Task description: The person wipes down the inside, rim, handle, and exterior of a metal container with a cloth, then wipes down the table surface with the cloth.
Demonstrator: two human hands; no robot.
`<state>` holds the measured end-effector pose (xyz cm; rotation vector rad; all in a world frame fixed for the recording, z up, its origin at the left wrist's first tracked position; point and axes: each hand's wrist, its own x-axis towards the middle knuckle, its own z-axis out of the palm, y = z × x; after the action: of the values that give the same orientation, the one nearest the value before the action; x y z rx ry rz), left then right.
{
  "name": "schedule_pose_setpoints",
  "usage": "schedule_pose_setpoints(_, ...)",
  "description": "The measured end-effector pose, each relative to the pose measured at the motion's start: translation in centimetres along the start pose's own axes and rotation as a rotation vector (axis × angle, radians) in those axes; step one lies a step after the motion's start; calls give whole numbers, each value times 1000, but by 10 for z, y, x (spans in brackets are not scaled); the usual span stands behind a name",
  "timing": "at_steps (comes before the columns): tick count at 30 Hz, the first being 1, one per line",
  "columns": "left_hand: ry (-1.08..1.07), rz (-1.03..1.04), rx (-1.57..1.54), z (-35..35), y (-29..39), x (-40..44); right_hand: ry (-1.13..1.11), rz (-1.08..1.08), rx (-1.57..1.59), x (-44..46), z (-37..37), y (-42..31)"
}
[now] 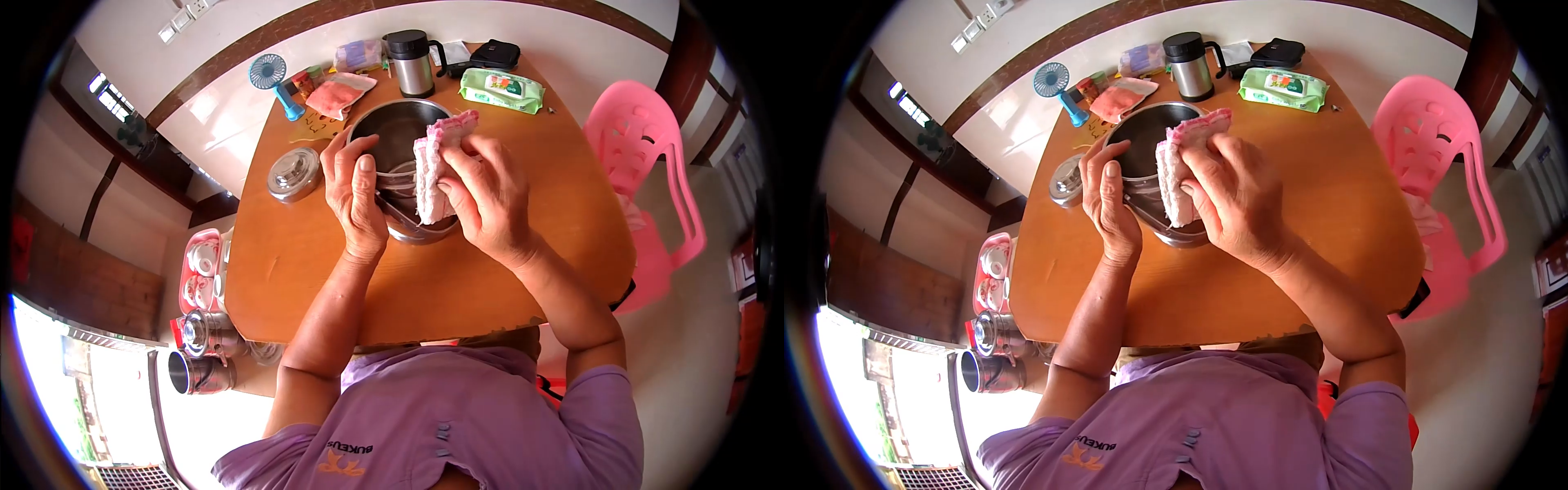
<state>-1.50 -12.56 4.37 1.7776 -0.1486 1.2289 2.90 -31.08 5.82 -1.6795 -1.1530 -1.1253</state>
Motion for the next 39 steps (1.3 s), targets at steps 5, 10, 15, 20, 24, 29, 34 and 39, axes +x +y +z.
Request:
schedule_pose_setpoints(5,-35,0,-22,-6,10,-2,111,142,157,-5,6,17)
schedule_pose_setpoints(10,-201,-65,-42,-20,8,3,134,491,318,-18,9,39)
schedule_pose_setpoints(15,-200,96,21,-18,0,9,69,579,538,-18,5,44)
schedule_pose_setpoints(20,-282,134,91,-22,-1,13,-30,253,360,-3,-4,10)
schedule_pose_setpoints(24,-279,155,152,-19,6,13,-55,5,74,-1,5,4)
schedule_pose_setpoints(29,-248,167,132,-16,-1,16,-147,37,-54,-16,8,8)
schedule_pose_setpoints(34,-223,157,180,-17,-2,18,-251,86,-70,-24,5,28)
schedule_pose_setpoints(39,-194,162,233,-17,0,18,-370,146,-211,-31,2,44)
